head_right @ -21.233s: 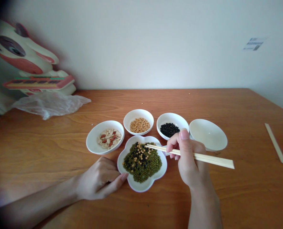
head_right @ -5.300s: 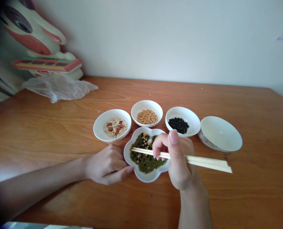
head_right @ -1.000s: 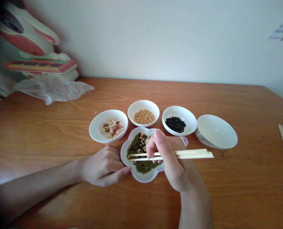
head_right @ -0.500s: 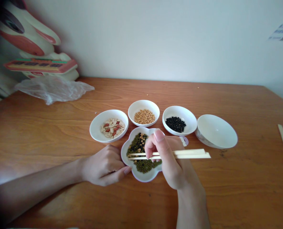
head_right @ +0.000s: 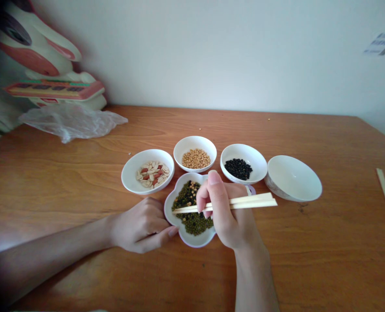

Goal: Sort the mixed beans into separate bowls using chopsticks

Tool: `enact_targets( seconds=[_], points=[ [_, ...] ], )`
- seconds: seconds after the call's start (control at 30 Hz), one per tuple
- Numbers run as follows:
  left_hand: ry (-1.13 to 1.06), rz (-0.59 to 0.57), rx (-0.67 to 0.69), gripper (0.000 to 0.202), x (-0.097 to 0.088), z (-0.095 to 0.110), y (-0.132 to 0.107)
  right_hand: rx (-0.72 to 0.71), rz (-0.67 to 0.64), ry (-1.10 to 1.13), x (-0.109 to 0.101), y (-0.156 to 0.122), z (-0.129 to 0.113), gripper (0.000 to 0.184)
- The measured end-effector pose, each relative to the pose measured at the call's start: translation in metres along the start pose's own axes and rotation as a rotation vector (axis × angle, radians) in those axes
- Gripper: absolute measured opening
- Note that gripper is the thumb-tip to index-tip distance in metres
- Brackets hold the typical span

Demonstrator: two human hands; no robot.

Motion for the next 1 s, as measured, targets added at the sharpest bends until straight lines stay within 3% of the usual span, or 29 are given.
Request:
enact_targets(
  seconds=[0.33, 0.5, 0.8, 0.9, 1.0],
  points=[
    [0.011, -0.004, 0.0, 0.048, 0.0, 0.0, -0.001, -0.003, 0.172, 0.137, -0.006, 0.002, -0.005, 0.074],
    [0.031, -0.005, -0.002, 0.048, 0.0, 0.001, -0.001, -0.015, 0.379, 0.273, -0.019, 0.003, -0.005, 0.068],
    [0.051, 0.01, 0.013, 0.047, 0.0, 0.001, -0.001, -0.171, 0.732, 0.563, -0.047, 0.003, 0.013, 0.061],
    [0.05, -0.001, 0.009, 0.047, 0.0, 0.001, -0.001, -0.207, 0.738, 0.507, -0.045, 0.004, 0.012, 0.061],
    [0.045, 0.003, 0.011, 0.047, -0.001, 0.002, 0.0, -0.191, 0.663, 0.399, -0.036, 0.008, 0.01, 0.059]
  ],
)
Point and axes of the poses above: each hand's wrist, its own y-axis towards the middle knuckle, its own x-axis out of the palm, z = x × y, the point moved 2 cm from there along y, towards the middle knuckle, and after that the axes turned 6 degrees about x, right-handed, at the moved point
